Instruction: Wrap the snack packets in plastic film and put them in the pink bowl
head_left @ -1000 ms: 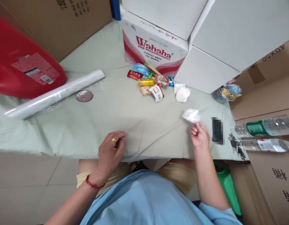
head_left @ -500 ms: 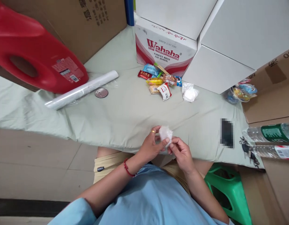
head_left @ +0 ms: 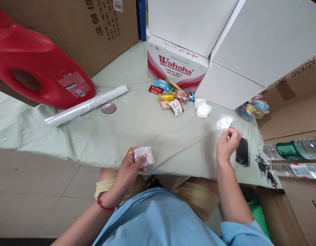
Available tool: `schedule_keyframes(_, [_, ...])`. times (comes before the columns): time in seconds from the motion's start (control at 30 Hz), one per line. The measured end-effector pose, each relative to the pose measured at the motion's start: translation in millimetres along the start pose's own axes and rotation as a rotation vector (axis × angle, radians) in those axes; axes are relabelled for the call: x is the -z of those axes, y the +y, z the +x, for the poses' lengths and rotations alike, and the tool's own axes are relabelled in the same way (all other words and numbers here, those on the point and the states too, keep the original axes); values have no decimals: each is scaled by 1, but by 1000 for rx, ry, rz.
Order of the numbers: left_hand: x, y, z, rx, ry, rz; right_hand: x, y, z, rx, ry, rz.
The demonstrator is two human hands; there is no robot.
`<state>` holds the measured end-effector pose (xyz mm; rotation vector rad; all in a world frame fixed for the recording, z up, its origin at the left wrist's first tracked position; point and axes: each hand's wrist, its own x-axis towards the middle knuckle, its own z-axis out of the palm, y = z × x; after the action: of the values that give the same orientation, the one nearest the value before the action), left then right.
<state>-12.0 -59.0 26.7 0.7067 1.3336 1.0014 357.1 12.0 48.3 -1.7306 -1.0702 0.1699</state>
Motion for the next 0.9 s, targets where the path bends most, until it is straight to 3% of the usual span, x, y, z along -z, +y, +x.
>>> schedule_keyframes(0.03, [4,-1,0,-1,15,9,-10,5,22,110,69,-141])
schedule_keyframes(0.07, [8,-3,-1,1,14,26,-22,7,41,178,51,-255])
schedule_keyframes(0.2, [11,-10,-5,8,-37,88,-87,3,84,309,-194,-536])
schedule_keyframes(0.33, [7,-9,-5,16,-36,74,-144,-7,95,279,-329,-677])
schedule_keyframes(0.43, [5,-5,-4,34,-44,59,-165,-7,108,171,-418,-761])
schedule_keyframes(0.53, [8,-3,-4,69,-58,-7,-164,-1,127,169,-382,-718])
schedule_keyframes(0.67, [18,-7,-6,94,-58,-87,-141,9,150,231,-189,-592])
schedule_keyframes(0.9, [20,-15,1,56,-119,44,-95,19,176,341,19,-450])
